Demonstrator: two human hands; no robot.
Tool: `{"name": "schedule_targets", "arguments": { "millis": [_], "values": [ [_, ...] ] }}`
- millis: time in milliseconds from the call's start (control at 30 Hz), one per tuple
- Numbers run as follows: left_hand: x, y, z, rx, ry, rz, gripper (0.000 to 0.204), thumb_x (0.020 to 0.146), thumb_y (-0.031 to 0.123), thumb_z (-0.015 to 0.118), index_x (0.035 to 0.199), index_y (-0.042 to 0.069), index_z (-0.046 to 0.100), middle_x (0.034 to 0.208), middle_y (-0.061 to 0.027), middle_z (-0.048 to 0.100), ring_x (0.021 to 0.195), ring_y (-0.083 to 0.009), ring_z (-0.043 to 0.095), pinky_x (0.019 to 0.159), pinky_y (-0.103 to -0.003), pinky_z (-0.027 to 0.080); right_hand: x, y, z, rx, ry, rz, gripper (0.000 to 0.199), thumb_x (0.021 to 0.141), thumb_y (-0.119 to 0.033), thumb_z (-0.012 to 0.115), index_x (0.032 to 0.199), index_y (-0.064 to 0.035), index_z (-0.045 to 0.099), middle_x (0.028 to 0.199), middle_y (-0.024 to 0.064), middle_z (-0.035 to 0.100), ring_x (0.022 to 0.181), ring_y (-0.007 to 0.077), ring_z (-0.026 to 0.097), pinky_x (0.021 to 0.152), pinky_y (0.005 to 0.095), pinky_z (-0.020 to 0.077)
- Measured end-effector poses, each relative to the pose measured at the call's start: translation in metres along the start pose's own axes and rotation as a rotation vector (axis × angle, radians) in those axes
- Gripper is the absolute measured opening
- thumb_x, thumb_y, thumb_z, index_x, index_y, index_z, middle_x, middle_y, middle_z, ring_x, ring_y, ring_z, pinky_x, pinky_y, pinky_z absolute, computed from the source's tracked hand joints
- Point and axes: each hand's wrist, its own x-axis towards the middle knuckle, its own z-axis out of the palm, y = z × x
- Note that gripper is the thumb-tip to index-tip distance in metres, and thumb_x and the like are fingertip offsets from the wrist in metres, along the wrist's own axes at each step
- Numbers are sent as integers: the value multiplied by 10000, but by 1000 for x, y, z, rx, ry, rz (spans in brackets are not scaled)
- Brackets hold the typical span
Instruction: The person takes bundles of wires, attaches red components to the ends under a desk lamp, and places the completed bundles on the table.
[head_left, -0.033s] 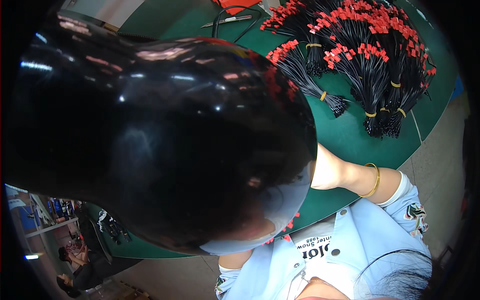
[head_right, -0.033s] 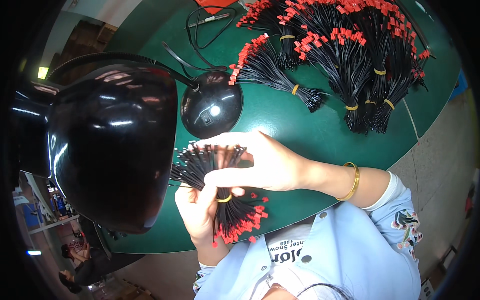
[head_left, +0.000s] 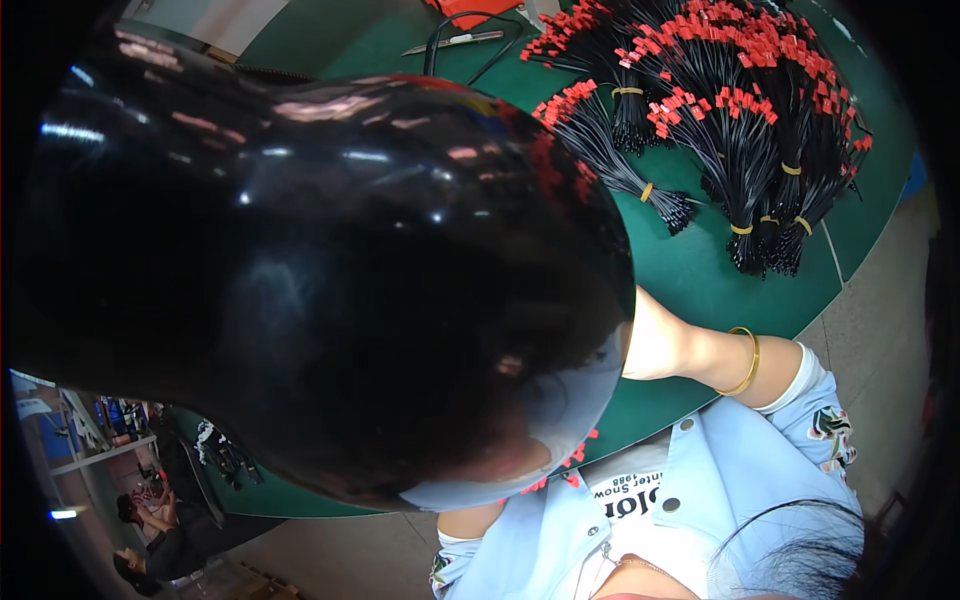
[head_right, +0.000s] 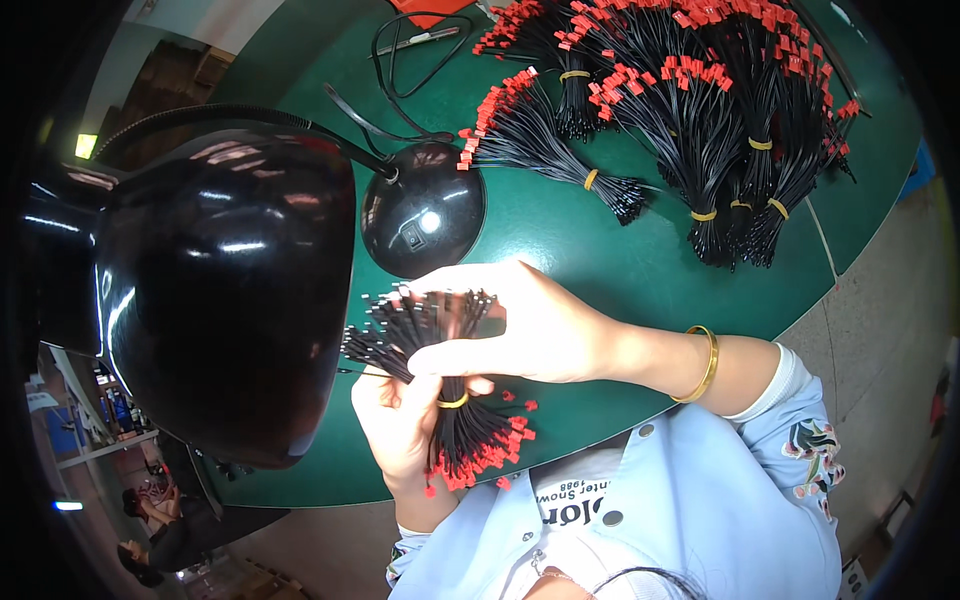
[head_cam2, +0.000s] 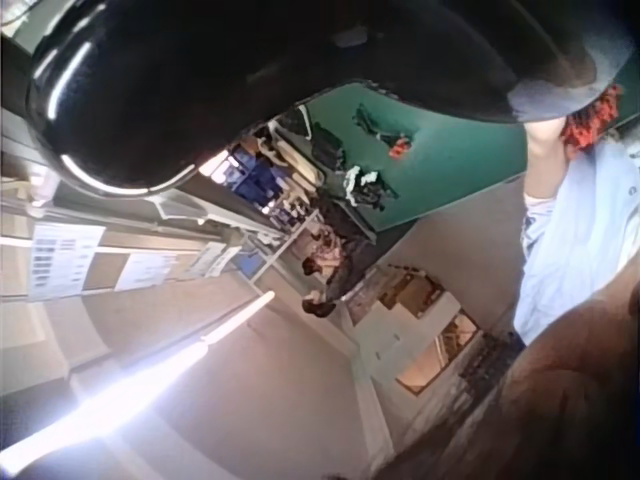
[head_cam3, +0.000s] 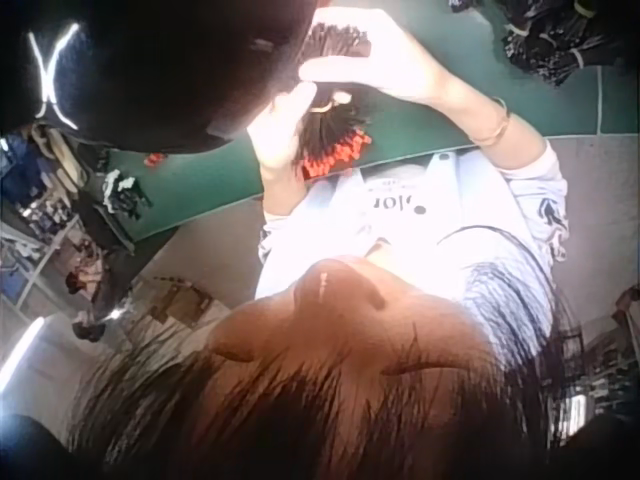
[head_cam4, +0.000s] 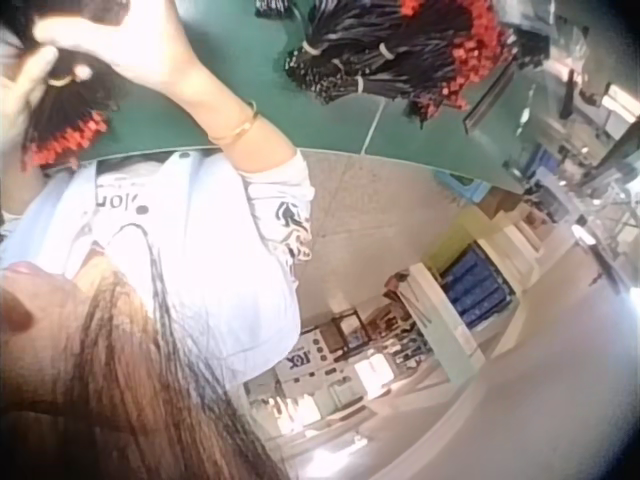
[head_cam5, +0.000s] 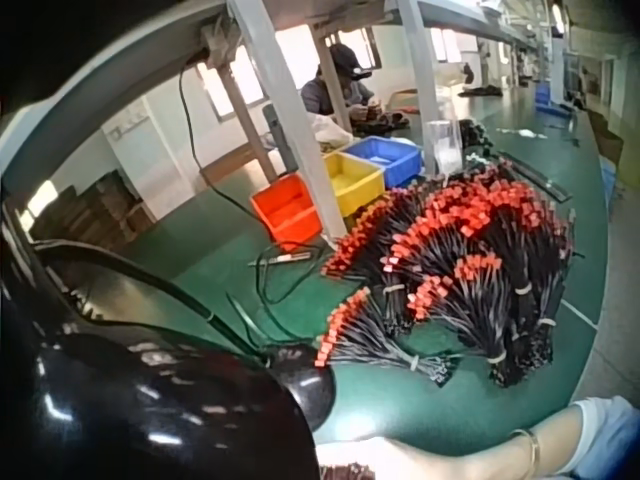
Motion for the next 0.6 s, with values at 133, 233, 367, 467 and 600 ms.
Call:
{"name": "schedule_targets", "arguments": {
  "millis": [133,233,367,467,600],
  "values": [
    [0,5,1,63,-3,-30,244,794,11,430,987,-137,427,862,-235,545,643,-276,598,601,-360,521,1,3,-1,-29,35,-17,175,782,-108,559,901,12,515,711,24,553,588,36,488,539,195,406],
    [2,7,-2,10,2,-101,218,786,-14,419,964,-138,442,834,-227,556,654,-278,601,616,-356,519,2,2,-1,-47,55,-26,173,782,-102,556,906,14,522,706,19,557,625,33,491,564,198,409],
    [5,6,-4,-5,-41,-167,206,782,-30,410,947,-147,453,815,-214,563,656,-273,602,628,-354,519,6,0,1,249,91,56,215,783,-86,550,972,13,522,759,26,570,700,35,482,616,213,412],
    [1,6,-2,22,-28,-131,211,788,-24,404,945,-154,457,823,-214,563,654,-268,600,629,-352,520,7,-1,4,194,102,19,214,771,-79,566,960,15,530,773,29,577,701,35,479,613,212,412],
    [3,5,1,29,-32,-131,228,813,19,404,931,-167,462,802,-220,567,638,-267,599,617,-347,519,6,7,-2,-34,68,38,171,756,-79,587,891,17,546,751,27,577,690,34,478,605,209,409]
  ]
}}
